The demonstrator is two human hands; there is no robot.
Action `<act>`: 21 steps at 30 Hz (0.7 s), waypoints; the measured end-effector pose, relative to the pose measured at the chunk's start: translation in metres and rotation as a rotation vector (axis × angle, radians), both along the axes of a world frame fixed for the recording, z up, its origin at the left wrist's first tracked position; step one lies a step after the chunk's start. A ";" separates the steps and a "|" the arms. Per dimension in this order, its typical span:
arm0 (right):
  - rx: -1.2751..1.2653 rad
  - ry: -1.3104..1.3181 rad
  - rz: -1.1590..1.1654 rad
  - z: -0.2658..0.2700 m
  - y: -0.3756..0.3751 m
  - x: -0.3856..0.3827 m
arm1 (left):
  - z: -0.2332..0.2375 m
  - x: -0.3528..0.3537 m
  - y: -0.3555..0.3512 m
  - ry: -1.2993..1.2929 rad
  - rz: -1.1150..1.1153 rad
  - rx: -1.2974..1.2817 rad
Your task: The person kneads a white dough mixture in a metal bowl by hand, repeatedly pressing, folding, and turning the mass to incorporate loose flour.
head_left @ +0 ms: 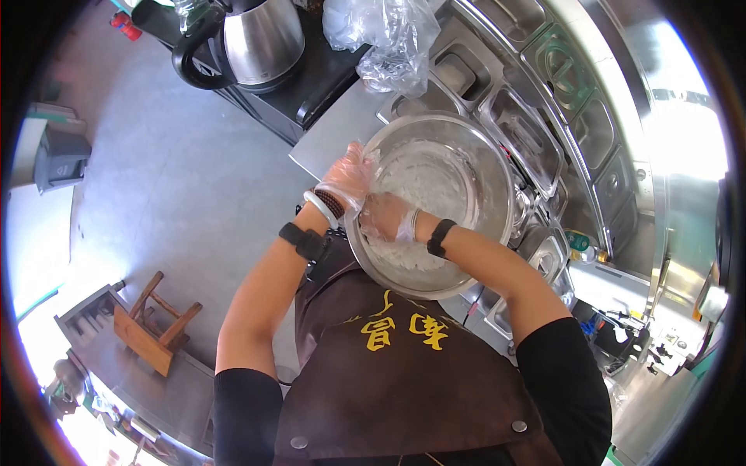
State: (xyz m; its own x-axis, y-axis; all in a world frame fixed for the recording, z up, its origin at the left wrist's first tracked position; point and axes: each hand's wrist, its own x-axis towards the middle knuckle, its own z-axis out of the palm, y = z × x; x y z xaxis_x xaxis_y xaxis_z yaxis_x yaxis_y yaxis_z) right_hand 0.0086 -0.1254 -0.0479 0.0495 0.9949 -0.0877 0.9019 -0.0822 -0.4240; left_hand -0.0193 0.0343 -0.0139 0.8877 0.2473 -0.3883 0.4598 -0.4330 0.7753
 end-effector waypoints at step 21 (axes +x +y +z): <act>-0.077 -0.133 0.301 0.015 -0.073 0.001 | -0.012 0.005 0.002 -0.008 0.058 -0.048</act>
State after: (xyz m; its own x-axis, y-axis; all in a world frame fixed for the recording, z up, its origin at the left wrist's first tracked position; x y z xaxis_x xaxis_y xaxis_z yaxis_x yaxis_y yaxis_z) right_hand 0.0101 -0.1985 -0.0329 -0.2298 0.9572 -0.1760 0.9376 0.1693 -0.3039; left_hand -0.0147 0.0366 -0.0257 0.8758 0.2796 -0.3935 0.4763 -0.3680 0.7986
